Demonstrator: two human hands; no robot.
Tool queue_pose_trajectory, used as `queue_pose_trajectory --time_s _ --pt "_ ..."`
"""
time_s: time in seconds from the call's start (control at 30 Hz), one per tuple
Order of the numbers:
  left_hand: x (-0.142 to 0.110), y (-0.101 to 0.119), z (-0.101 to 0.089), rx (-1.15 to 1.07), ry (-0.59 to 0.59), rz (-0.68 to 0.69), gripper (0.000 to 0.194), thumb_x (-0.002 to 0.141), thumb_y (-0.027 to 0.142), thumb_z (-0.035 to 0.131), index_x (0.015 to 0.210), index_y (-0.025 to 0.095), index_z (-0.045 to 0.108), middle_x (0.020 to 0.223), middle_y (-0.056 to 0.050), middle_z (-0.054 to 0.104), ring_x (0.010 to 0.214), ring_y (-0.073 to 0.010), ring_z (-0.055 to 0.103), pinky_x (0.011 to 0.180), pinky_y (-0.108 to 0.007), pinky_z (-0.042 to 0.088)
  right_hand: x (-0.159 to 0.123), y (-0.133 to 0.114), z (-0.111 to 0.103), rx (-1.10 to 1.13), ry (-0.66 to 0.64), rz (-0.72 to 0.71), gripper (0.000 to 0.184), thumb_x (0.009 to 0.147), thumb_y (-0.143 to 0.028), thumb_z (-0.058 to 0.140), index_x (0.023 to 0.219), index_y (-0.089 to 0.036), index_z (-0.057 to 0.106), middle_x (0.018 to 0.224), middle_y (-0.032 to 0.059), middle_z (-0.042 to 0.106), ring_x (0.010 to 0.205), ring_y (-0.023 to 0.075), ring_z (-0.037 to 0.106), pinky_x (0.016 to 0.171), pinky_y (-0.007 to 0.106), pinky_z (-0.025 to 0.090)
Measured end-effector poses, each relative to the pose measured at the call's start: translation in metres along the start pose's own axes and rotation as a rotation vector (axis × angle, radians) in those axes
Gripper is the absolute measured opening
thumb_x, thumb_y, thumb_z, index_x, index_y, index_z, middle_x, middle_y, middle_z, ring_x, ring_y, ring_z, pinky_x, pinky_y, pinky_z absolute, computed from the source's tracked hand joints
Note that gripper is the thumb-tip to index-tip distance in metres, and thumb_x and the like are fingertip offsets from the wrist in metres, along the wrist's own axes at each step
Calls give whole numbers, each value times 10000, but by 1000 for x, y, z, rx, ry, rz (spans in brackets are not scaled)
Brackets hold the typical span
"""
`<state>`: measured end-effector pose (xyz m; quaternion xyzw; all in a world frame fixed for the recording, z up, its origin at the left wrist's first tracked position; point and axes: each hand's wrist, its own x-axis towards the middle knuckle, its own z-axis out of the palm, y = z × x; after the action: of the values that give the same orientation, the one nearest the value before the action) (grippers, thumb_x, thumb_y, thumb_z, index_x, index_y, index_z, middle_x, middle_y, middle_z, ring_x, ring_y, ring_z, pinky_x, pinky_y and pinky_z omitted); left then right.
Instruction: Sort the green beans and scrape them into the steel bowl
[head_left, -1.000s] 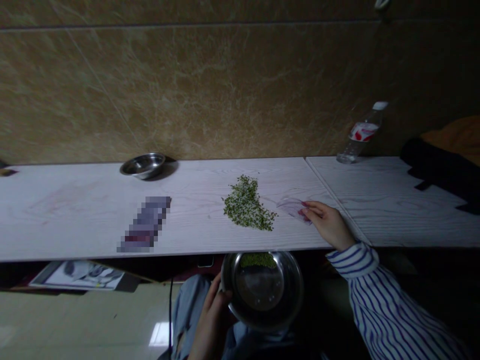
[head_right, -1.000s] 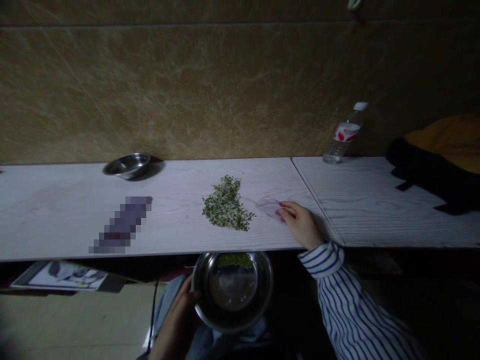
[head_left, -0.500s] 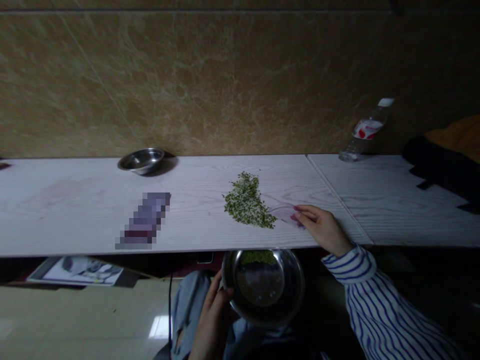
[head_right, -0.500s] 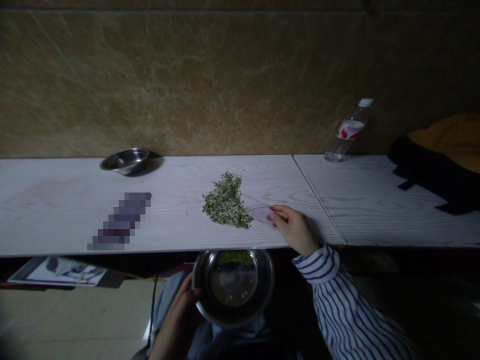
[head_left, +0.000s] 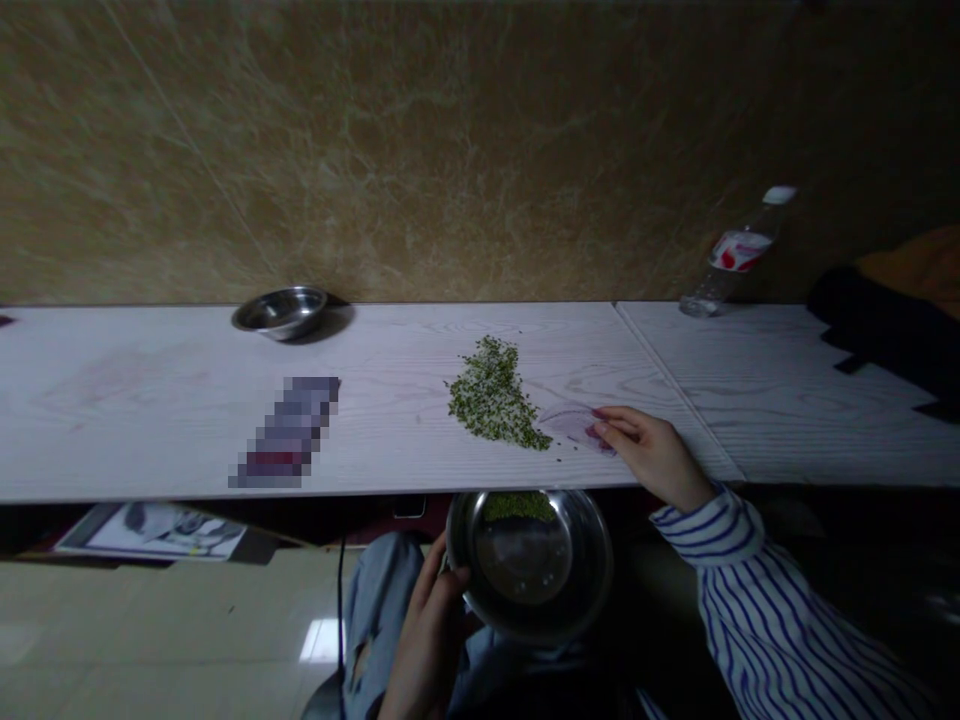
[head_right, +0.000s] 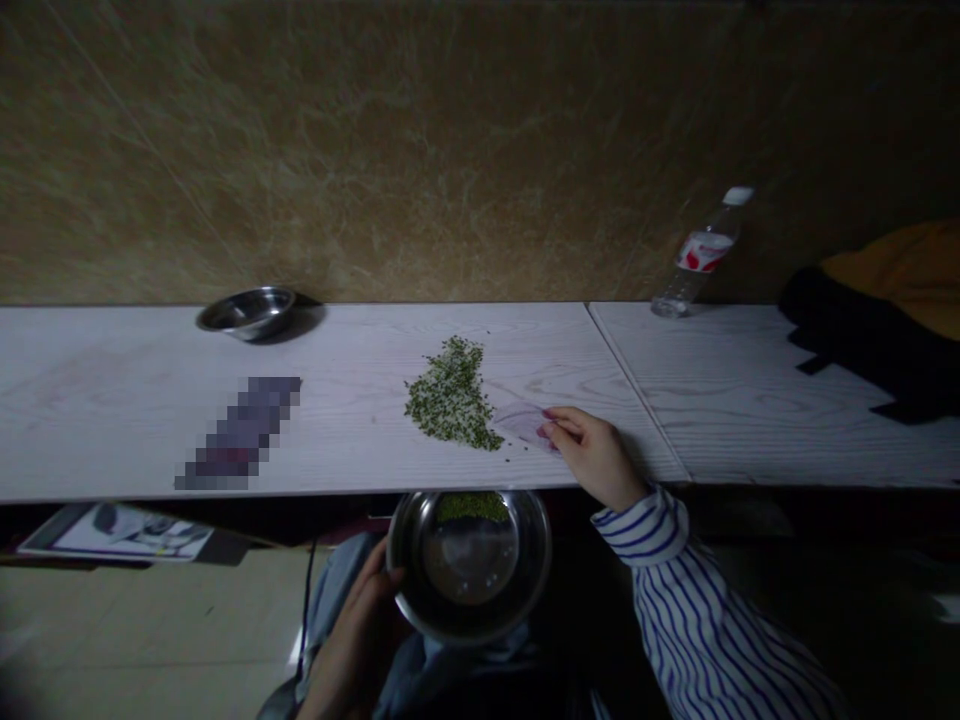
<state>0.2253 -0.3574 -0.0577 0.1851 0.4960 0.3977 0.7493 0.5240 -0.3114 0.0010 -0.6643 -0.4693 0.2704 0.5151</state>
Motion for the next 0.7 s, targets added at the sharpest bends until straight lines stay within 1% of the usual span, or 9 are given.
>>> queue_pose_trajectory --time_s 0.07,0.17,0.3,0.4,0.5,0.63,0.7 --pt "-2 1 2 1 -11 -2 730 735 353 698 1441 286 526 1309 -103 676 1207 -327 596 912 -416 517 -4 -1 3 2 -20 -1 329 734 -449 761 937 -191 731 820 93 797 738 234 761 697 357 628" --pt "-3 2 4 4 -30 -1 735 742 353 694 1452 287 516 1296 -95 687 1202 -321 606 939 -425 505 -11 -2 7 0 -32 0 335 745 -461 759 949 -196 734 834 94 800 771 243 767 712 365 631" --pt "-3 2 4 6 -26 -3 697 746 341 694 1425 281 545 1306 -91 683 1183 -317 622 932 -419 511 -17 -4 10 10 -50 -2 364 746 -488 760 952 -188 735 838 102 801 795 254 772 707 361 631" --pt "-1 0 2 3 -62 -8 666 772 323 685 1420 272 540 1335 -89 665 1194 -310 616 931 -401 511 -21 -8 10 12 -66 4 364 744 -495 764 943 -191 739 839 100 799 793 255 773 703 356 635" --pt "-1 -2 0 -2 -109 -14 669 792 322 683 1438 274 519 1330 -89 666 1200 -314 612 935 -402 507 -24 -10 5 40 -40 22 376 725 -502 780 936 -193 737 844 99 799 761 249 770 688 350 641" --pt "-2 -3 -1 -12 -94 -17 689 790 338 698 1448 282 505 1298 -88 681 1191 -321 613 944 -425 501 -27 -12 -11 38 40 48 392 682 -508 812 911 -200 735 811 88 798 700 232 762 652 330 643" --pt "-2 -3 -1 -14 -102 -16 665 795 346 699 1432 278 521 1315 -91 672 1188 -323 614 942 -427 503 -30 -14 -19 18 48 55 381 673 -501 823 901 -207 741 815 87 799 706 231 763 653 323 644"
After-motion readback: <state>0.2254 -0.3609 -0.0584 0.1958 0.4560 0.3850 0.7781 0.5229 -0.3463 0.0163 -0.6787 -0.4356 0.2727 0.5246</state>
